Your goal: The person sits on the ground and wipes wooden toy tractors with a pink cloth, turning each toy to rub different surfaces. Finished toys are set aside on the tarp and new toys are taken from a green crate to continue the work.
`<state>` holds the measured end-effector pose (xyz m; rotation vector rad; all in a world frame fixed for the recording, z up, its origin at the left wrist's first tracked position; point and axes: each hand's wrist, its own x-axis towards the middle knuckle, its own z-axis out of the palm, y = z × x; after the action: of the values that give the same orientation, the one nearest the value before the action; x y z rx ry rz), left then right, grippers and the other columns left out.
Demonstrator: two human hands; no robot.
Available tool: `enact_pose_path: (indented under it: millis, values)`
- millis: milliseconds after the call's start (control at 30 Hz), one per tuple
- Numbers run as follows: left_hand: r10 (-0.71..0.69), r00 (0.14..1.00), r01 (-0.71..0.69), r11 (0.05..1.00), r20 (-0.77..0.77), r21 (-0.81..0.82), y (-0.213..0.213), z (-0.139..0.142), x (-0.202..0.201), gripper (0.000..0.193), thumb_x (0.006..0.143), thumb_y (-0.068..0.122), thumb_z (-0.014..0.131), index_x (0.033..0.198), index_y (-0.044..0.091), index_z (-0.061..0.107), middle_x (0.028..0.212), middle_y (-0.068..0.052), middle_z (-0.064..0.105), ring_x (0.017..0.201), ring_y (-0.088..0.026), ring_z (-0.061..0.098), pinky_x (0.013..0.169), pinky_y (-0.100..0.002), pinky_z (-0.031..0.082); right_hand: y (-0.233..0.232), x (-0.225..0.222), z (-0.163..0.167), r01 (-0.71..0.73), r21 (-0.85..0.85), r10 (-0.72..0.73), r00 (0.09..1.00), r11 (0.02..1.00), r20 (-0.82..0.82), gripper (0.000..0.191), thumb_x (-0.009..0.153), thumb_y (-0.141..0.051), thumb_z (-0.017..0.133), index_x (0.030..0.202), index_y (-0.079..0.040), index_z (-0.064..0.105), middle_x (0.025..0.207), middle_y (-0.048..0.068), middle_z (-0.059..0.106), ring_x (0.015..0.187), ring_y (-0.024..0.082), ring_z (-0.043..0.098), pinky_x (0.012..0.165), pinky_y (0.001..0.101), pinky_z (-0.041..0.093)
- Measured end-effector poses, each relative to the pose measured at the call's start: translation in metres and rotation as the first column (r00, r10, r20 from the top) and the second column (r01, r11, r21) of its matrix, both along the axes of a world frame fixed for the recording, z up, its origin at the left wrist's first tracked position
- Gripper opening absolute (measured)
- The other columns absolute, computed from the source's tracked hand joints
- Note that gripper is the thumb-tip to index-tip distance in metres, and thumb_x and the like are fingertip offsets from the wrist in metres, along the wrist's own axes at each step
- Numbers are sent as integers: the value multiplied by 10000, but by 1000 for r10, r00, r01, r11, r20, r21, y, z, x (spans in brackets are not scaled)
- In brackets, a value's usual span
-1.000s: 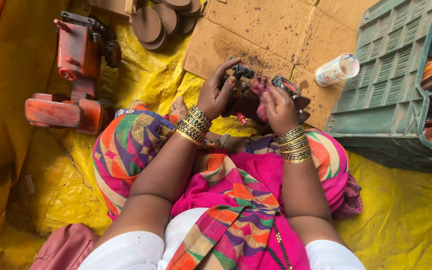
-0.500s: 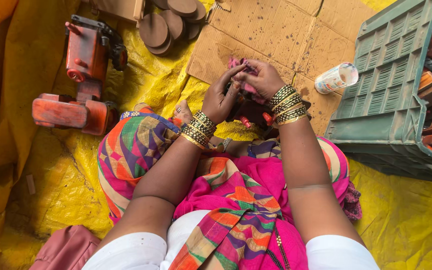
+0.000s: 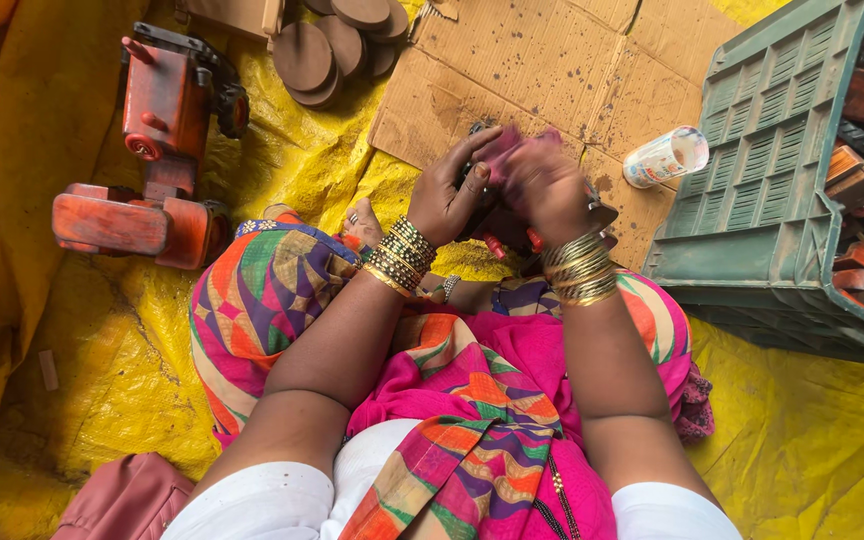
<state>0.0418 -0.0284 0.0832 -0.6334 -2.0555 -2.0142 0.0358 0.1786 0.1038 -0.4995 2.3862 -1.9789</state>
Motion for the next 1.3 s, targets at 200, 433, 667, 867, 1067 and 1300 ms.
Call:
enact_pose_path:
  millis: [200,433,667,867,1067,1300]
  values:
    - [66,993,-61,997,95,-56,-3,-3,9,450,1067,398,524,1462,186,561,1278,-151,720,1178,-300,721,981,-380,564,8,11,-11,-4,279,-57,976,960,210,414,1152,-353,507,1178,-3,728,817,-4,508,725,27,426,643,213,375]
    - [22,1000,-22,999,7,35,2,-5,9,439,1086,376,524,1458,145,552,1312,-144,720,1249,-301,694,1049,-388,535,20,10,-16,-64,288,22,989,956,146,460,1127,-382,417,1229,-12,669,1040,-50,686,886,8,569,784,199,481]
    - [106,994,-106,994,12,4,-4,-7,9,435,1093,350,539,1469,133,554,1311,-160,709,1215,-293,696,1009,-378,534,-2,-12,-19,-127,167,76,956,978,283,529,1157,-402,366,1298,-2,681,1032,48,640,946,112,537,881,296,428]
    - [151,978,-153,988,146,2,2,-11,11,527,1033,396,573,1497,153,515,1030,-115,734,893,-201,727,798,-328,557,-7,-17,-17,-116,275,110,993,954,37,555,1132,-411,371,1268,41,661,1142,82,734,1097,102,647,1030,296,443]
    - [153,977,-154,988,147,-3,8,-14,14,540,1007,388,626,1483,152,530,859,-98,689,733,-168,671,689,-322,533,16,5,-18,-37,436,-44,984,899,175,571,1116,-444,401,1108,11,748,847,88,700,801,132,614,764,312,513]
    - [156,976,-156,988,151,-14,4,-17,7,487,1024,374,622,1446,138,569,841,-86,691,726,-167,659,685,-318,523,29,5,-21,33,590,-87,994,807,63,551,1120,-445,414,1066,8,721,754,13,648,704,79,611,701,248,497]
